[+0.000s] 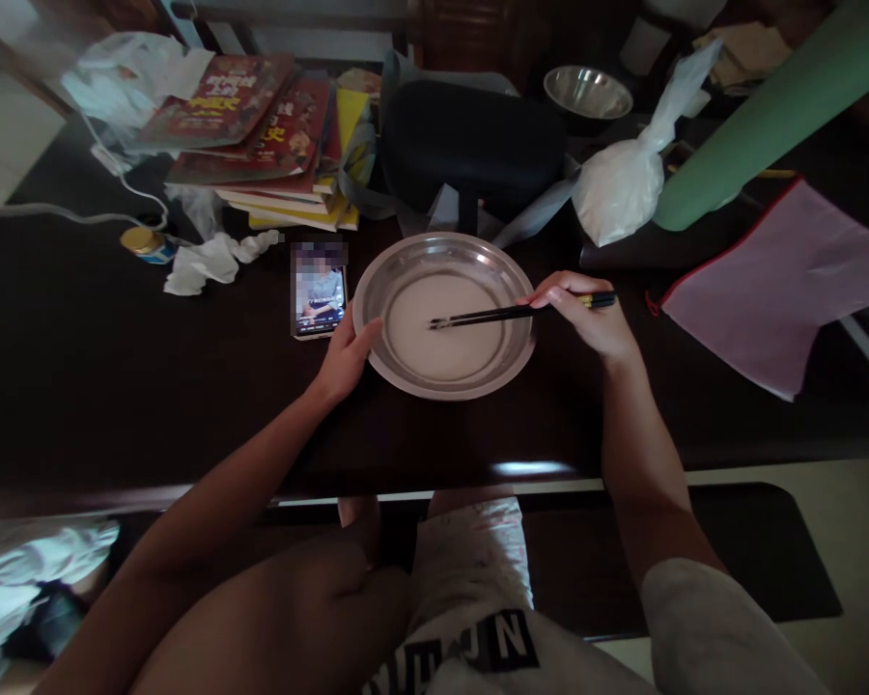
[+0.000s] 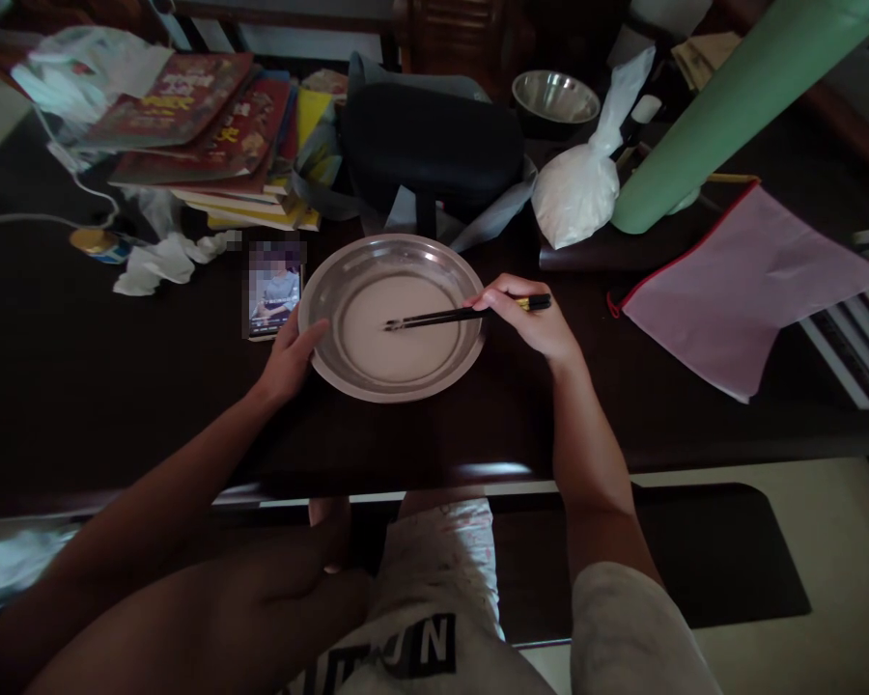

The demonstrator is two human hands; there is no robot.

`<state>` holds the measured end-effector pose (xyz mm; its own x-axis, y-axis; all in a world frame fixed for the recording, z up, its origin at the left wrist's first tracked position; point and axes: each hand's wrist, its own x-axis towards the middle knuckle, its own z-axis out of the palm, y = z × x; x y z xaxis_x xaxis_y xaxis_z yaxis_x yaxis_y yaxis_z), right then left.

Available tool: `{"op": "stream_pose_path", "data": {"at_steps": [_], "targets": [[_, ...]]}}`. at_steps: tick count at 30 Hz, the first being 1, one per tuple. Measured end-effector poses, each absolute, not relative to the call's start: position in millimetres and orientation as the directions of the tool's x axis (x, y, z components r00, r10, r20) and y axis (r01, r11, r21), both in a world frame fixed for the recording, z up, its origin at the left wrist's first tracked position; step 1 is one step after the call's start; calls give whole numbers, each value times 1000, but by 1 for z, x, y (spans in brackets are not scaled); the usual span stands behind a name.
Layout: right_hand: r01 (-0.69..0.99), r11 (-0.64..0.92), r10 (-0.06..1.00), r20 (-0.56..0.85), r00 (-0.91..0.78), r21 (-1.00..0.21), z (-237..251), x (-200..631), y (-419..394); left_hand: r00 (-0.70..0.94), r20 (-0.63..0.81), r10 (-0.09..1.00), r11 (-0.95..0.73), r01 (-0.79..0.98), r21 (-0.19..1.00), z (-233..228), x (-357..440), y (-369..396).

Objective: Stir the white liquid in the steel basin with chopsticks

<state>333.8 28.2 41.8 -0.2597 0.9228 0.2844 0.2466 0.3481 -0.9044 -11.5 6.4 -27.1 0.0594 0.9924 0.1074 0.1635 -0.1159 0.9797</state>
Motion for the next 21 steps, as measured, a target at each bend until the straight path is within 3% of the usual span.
{"op": "stream_pose_path", "data": {"at_steps": [4, 10, 15, 21], "targets": [[208, 338, 938, 310, -156, -918, 42, 338, 28, 59, 99, 993, -108, 179, 978, -27, -12, 6], [257, 340, 922, 268, -278, -905, 40, 333, 29, 51, 90, 995, -98, 191, 977, -28, -12, 8], [240, 339, 940, 314, -136, -910, 43, 336, 28, 69, 112, 991, -123, 191, 974, -27, -11, 7], [251, 329, 926, 259, -276, -910, 43, 331, 27, 49, 106, 993, -113, 165, 980, -30, -12, 7]]}}
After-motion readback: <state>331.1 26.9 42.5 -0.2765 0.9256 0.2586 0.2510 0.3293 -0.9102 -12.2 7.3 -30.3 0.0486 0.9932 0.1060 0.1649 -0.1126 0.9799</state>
